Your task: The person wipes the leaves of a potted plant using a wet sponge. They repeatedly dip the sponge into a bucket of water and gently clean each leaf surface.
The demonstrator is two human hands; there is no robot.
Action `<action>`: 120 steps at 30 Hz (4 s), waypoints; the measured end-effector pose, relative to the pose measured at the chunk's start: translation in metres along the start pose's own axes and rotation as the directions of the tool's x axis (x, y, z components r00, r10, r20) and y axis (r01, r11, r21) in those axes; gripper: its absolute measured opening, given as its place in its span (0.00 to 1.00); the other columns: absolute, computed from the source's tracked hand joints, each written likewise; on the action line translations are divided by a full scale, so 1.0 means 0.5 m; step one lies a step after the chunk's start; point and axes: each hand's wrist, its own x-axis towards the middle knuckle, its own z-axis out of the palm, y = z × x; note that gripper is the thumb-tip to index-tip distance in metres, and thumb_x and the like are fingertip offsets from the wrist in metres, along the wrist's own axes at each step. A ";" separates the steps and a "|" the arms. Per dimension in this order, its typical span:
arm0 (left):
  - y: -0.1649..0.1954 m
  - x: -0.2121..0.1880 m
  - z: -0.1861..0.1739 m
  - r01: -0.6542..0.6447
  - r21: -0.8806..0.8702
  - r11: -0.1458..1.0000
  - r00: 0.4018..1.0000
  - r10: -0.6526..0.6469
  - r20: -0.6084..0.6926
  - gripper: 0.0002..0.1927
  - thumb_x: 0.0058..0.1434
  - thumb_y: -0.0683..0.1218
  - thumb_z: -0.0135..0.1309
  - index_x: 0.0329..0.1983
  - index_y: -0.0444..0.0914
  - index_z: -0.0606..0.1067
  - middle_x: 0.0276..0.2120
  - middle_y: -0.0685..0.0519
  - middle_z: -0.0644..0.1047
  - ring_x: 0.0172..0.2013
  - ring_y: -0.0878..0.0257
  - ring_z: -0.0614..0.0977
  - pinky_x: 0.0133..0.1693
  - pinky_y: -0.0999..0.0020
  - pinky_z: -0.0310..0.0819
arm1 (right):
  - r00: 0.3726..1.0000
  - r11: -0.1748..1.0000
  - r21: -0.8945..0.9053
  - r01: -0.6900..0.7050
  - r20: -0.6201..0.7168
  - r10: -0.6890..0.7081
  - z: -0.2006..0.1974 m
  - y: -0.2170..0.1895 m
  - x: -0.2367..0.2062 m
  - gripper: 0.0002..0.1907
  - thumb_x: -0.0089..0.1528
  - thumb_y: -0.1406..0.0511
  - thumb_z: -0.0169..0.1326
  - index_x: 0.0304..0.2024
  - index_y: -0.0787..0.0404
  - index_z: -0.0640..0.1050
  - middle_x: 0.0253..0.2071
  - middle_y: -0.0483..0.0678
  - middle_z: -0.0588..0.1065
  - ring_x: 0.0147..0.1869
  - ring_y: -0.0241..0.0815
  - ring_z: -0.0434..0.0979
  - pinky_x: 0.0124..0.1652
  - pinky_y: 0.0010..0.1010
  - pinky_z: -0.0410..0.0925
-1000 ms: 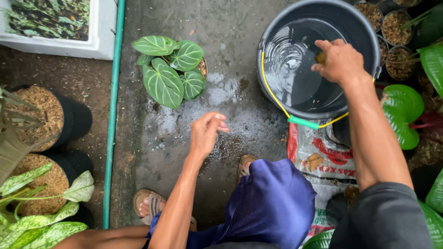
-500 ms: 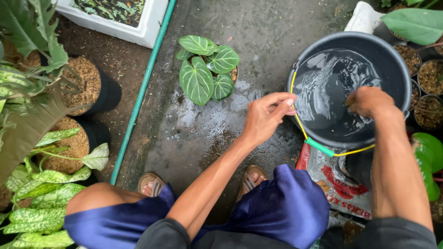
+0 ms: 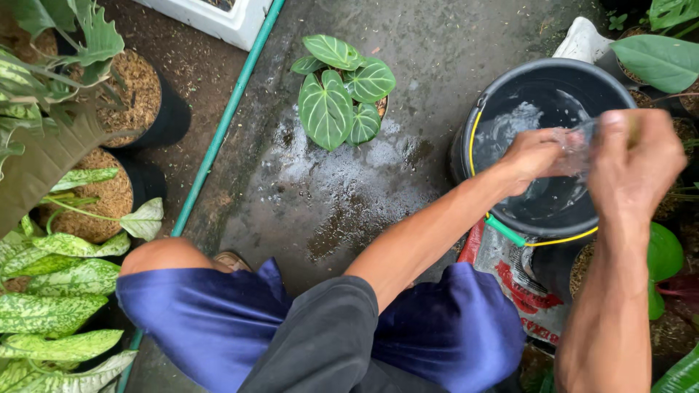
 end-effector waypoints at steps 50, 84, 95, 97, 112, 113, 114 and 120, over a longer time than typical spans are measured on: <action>0.235 -0.322 -0.597 -0.477 -0.426 0.768 0.876 0.377 -0.302 0.32 0.69 0.60 0.52 0.68 0.35 0.68 0.60 0.45 0.75 0.59 0.53 0.78 0.62 0.51 0.70 | 0.514 0.988 0.097 0.121 0.845 -0.146 0.287 -0.724 0.150 0.15 0.66 0.67 0.57 0.54 0.64 0.80 0.38 0.52 0.82 0.38 0.43 0.82 0.36 0.33 0.76; 0.228 -0.288 -0.533 -0.361 -0.685 0.633 0.871 0.492 -0.005 0.41 0.66 0.61 0.55 0.76 0.36 0.61 0.73 0.43 0.65 0.74 0.41 0.64 0.78 0.44 0.52 | 0.884 0.851 -0.518 0.085 0.433 0.175 0.129 0.030 0.034 0.15 0.77 0.61 0.55 0.45 0.68 0.83 0.33 0.64 0.77 0.40 0.58 0.79 0.43 0.45 0.70; 0.196 -0.304 -0.560 -0.323 -0.768 0.553 0.869 0.495 -0.008 0.41 0.70 0.63 0.50 0.75 0.30 0.61 0.71 0.40 0.66 0.70 0.48 0.68 0.75 0.50 0.54 | 0.626 0.975 0.208 0.079 0.751 -0.211 0.272 -0.390 0.065 0.24 0.64 0.69 0.56 0.64 0.56 0.76 0.46 0.49 0.78 0.46 0.37 0.79 0.42 0.28 0.73; 0.189 -0.311 -0.575 -0.288 -0.794 0.535 0.878 0.478 0.003 0.40 0.73 0.64 0.49 0.74 0.29 0.62 0.69 0.40 0.69 0.68 0.49 0.70 0.73 0.53 0.58 | 0.648 0.942 0.319 0.102 0.698 -0.306 0.327 -0.416 0.053 0.22 0.63 0.68 0.60 0.60 0.59 0.73 0.45 0.46 0.79 0.47 0.34 0.81 0.45 0.29 0.75; 0.167 -0.325 -0.620 -0.325 -0.679 0.659 0.901 0.434 -0.009 0.37 0.73 0.64 0.47 0.73 0.31 0.64 0.66 0.44 0.72 0.66 0.53 0.73 0.71 0.55 0.60 | 0.687 0.862 0.229 0.452 0.527 -0.500 0.453 -0.412 0.057 0.09 0.62 0.70 0.66 0.44 0.64 0.82 0.37 0.53 0.78 0.36 0.42 0.79 0.36 0.32 0.72; 0.169 -0.327 -0.621 -0.332 -0.658 0.676 0.899 0.437 -0.005 0.38 0.73 0.64 0.47 0.73 0.31 0.64 0.66 0.44 0.72 0.65 0.54 0.73 0.70 0.55 0.60 | 0.663 0.872 0.217 0.440 0.576 -0.478 0.462 -0.413 0.056 0.10 0.59 0.71 0.66 0.43 0.64 0.83 0.34 0.53 0.78 0.34 0.41 0.78 0.34 0.32 0.71; 0.171 -0.328 -0.622 -0.341 -0.636 0.692 0.899 0.438 -0.005 0.38 0.73 0.64 0.47 0.73 0.31 0.64 0.66 0.43 0.72 0.66 0.54 0.73 0.70 0.55 0.60 | 0.713 0.887 0.186 0.423 0.535 -0.452 0.468 -0.414 0.059 0.09 0.62 0.70 0.66 0.45 0.64 0.82 0.36 0.52 0.78 0.36 0.41 0.79 0.35 0.31 0.72; 0.173 -0.332 -0.627 -0.393 -0.529 0.752 0.889 0.457 -0.010 0.40 0.73 0.67 0.43 0.74 0.33 0.64 0.66 0.44 0.72 0.66 0.54 0.73 0.70 0.53 0.62 | 0.811 0.929 0.251 0.272 0.459 -0.362 0.435 -0.432 0.062 0.08 0.70 0.67 0.65 0.46 0.65 0.80 0.39 0.49 0.80 0.40 0.38 0.81 0.41 0.29 0.75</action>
